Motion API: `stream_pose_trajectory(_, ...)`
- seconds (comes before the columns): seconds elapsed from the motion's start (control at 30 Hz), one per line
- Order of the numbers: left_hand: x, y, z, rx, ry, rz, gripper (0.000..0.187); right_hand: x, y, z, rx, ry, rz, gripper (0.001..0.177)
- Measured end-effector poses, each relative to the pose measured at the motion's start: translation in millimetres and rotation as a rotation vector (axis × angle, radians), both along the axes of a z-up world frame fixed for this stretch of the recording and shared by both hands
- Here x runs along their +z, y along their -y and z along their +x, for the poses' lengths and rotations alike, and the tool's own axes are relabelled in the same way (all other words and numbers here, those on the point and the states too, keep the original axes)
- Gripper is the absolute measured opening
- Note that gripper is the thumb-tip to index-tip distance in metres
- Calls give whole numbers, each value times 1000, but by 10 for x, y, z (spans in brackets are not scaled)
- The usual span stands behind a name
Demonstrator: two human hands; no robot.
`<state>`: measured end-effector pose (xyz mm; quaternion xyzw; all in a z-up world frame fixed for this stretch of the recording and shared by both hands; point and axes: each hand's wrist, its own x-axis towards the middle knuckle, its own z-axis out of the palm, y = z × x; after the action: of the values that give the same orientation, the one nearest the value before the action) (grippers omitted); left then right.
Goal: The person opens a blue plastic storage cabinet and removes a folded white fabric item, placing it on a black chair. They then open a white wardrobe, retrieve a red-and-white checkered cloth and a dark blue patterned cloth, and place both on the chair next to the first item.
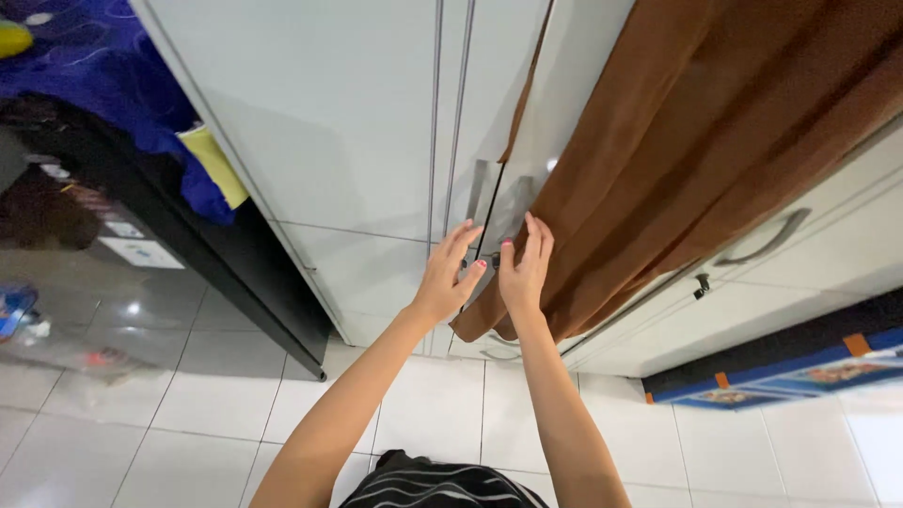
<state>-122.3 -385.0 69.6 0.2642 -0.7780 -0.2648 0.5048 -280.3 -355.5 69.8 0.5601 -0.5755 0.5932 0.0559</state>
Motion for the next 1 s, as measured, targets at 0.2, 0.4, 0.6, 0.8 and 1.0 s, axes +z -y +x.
stream_pose_trajectory(0.2, 91, 211, -67, -117, 33, 10, 56, -204, 269, -153, -85, 44, 113, 29)
stream_pose_trajectory(0.4, 102, 307, -57, -173, 110, -18, 59, -89, 303, -98, -84, 112, 177, 24)
stream_pose_trajectory(0.6, 88, 344, 2, -244, 91, 14, 60, -52, 189, 6, -109, 186, 209, 22)
stream_pose_trajectory(0.8, -27, 347, -3, -334, 85, 32, 66, -176, 3, 81, -130, 244, 178, 18)
stream_pose_trajectory(1.0, -81, 126, -67, -469, 43, 39, 71, -192, -331, 155, -120, 288, 126, 15)
